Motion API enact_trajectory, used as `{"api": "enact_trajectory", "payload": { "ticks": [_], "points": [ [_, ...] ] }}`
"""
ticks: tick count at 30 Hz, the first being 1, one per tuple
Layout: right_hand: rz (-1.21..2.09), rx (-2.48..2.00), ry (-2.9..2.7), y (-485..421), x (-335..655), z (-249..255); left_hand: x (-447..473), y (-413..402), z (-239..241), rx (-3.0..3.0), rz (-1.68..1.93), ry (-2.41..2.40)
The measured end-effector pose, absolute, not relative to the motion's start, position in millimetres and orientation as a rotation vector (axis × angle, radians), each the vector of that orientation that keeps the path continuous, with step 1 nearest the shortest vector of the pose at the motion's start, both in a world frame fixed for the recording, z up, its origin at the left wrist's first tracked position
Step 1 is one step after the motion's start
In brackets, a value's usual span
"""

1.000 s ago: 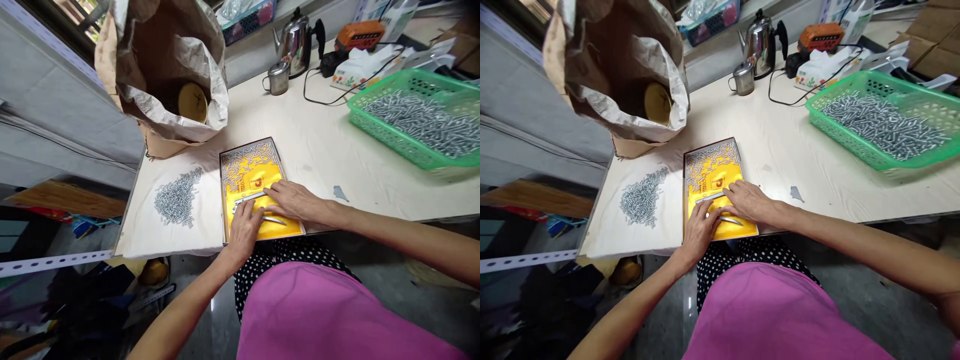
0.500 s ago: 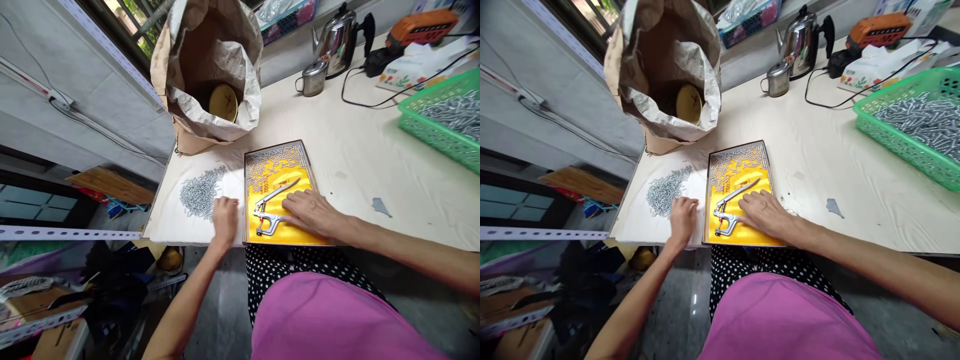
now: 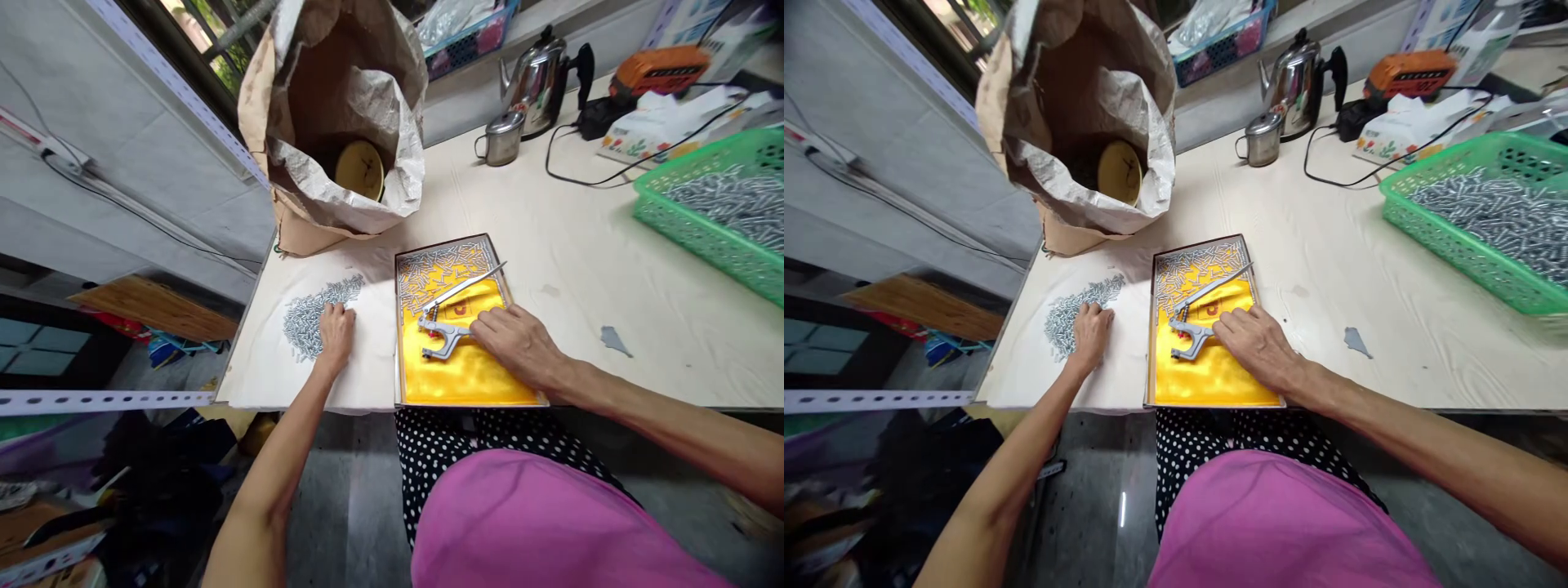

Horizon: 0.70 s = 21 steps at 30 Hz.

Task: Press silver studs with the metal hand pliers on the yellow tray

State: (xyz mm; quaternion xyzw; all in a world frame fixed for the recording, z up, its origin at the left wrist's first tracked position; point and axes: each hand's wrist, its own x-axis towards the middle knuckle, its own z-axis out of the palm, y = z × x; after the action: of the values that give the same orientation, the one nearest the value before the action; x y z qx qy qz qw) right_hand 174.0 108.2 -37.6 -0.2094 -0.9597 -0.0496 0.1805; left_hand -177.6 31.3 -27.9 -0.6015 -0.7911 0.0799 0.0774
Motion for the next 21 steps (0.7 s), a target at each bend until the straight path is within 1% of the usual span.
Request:
{"api": "enact_trajectory", "payload": {
  "ticks": [5, 8, 10, 12, 14, 16, 18, 21],
  "points": [
    [0.039, -0.502, -2.726, 85, 177, -49, -185, 44, -28, -1.908, 0.332, -2.309],
    [0.088, -0.516, -2.764, 84, 174, -56, -182, 45, -19, -1.925, 0.217, -2.357],
    [0.081, -0.560, -2.789, 85, 172, -59, -169, 41, -10, -1.888, -0.014, -2.437],
    [0.084, -0.602, -2.803, 86, 171, -61, -146, 32, -1, -1.851, -0.353, -2.576],
    [0.108, -0.627, -2.803, 86, 171, -63, -114, 18, 7, -1.868, -0.688, -2.801],
    [0.134, -0.643, -2.803, 85, 171, -64, -83, 4, 11, -1.901, -0.940, -3.049],
    [0.145, -0.658, -2.807, 84, 171, -64, -57, -8, 11, -1.878, -1.114, -3.253],
    [0.155, -0.658, -2.815, 83, 172, -64, -36, -16, 10, -1.728, -1.248, -3.435]
  ]
}}
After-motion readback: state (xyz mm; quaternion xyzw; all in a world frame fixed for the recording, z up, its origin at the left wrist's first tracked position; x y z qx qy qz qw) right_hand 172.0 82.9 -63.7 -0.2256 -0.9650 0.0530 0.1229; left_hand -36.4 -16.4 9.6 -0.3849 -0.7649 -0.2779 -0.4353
